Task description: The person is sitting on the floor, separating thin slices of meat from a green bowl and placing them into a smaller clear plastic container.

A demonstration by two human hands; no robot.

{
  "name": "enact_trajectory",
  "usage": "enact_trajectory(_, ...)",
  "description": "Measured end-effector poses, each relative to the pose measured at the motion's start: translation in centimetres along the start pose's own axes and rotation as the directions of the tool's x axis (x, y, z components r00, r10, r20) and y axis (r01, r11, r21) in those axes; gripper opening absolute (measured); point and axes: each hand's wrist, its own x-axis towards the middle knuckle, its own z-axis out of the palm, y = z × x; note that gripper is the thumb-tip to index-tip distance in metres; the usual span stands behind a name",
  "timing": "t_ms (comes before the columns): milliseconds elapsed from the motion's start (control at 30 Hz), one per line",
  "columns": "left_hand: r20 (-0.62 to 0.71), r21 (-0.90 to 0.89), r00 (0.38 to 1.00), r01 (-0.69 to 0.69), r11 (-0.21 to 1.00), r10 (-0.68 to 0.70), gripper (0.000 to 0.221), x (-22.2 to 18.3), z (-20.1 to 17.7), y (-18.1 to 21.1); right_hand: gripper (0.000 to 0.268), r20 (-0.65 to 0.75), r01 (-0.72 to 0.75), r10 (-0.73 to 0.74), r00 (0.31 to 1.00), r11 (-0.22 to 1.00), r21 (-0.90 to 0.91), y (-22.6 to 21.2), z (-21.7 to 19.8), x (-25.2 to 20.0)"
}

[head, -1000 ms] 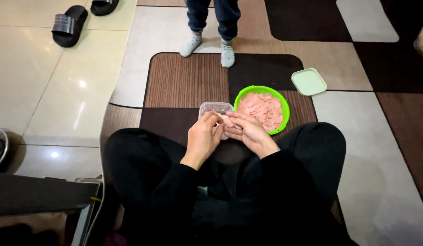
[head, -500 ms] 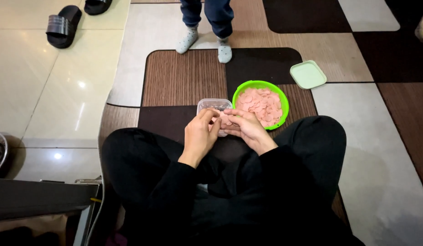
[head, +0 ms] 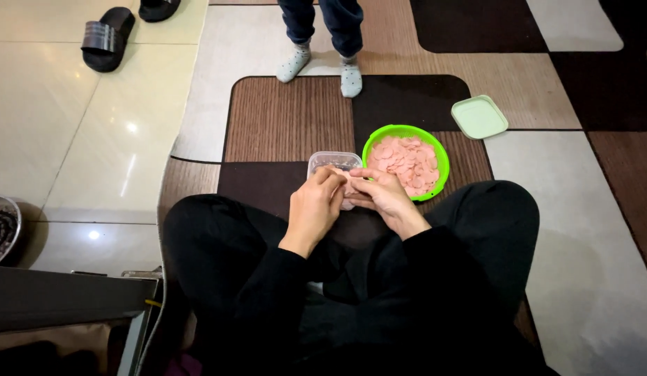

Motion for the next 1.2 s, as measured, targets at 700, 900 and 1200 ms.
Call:
enact_trajectory(700, -0.059, 0.020, 0.998, 0.034, 0.999, -0.033, 0.005, 0.4, -1.1, 1.1, 0.048, -0.023, -0.023, 0.024, 0.999, 0.999, 0.049, 0.2, -0.1, 0.4)
enact_trajectory(900, -0.125, -0.032, 0.990, 0.055, 0.998, -0.058, 0.003, 0.6, -1.4, 1.1, 0.044, -0.105, -0.019, 0.031, 0.994, 0.994, 0.111, -0.3, -0.2, -0.4)
enact_trajectory(1200, -0.096, -0.007, 0.988, 0.121, 0.993, -0.121, 0.010, -0.1, 0.6, -0.6, 0.040, -0.081, -0.015, 0.024, 0.996, 0.994, 0.111, -2.0, 1.0, -1.8)
